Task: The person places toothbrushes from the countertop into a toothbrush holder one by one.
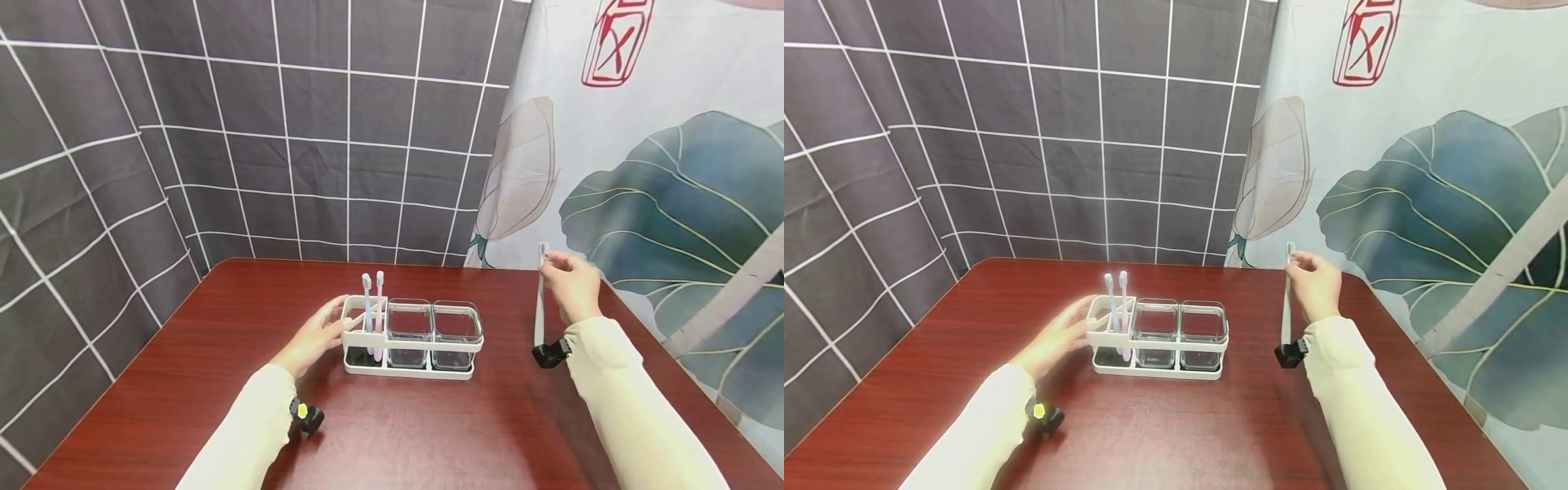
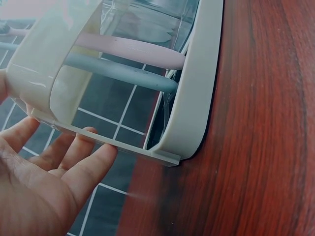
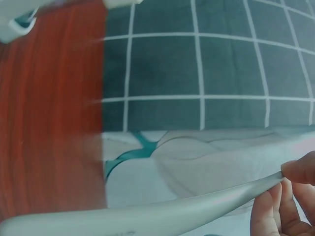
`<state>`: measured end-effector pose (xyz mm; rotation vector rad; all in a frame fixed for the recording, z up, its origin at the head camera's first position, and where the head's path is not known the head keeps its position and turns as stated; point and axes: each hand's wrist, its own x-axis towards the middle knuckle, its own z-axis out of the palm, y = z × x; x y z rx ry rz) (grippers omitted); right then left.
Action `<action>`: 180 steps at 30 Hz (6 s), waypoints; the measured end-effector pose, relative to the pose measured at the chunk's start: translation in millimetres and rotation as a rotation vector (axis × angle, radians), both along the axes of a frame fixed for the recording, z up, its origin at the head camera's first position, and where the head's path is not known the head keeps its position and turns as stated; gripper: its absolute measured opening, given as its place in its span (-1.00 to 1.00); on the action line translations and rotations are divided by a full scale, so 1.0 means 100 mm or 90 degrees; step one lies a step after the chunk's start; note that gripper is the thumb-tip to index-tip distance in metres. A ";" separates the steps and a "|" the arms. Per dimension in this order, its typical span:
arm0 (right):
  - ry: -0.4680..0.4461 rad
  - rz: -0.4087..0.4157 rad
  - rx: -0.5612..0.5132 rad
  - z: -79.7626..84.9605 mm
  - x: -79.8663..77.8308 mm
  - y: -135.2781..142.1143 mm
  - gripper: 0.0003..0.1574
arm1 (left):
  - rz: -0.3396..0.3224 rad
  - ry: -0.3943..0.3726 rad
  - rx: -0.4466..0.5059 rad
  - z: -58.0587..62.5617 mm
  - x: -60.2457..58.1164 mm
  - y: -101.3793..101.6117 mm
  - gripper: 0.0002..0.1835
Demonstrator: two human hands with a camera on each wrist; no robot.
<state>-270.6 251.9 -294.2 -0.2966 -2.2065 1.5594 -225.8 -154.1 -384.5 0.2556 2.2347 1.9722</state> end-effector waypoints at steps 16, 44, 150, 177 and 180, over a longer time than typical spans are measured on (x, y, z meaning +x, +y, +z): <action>0.138 0.014 -0.204 0.16 0.29 -0.31 -0.75 | 0.011 0.002 -0.004 0.00 0.01 0.01 -0.40; 0.357 0.104 -0.342 0.39 0.56 -0.87 -0.70 | 0.019 0.008 -0.010 0.02 0.03 0.02 -0.37; 0.221 0.317 -0.113 -0.51 0.53 -2.34 -0.78 | 0.028 0.000 0.006 0.01 0.01 0.03 -0.39; 0.216 0.340 -0.015 -0.55 0.57 -2.35 -0.75 | 0.027 0.013 -0.003 0.01 0.01 0.04 -0.42; 0.213 0.346 -0.007 -0.55 0.58 -2.35 -0.74 | 0.029 0.015 -0.005 0.02 0.01 0.04 -0.42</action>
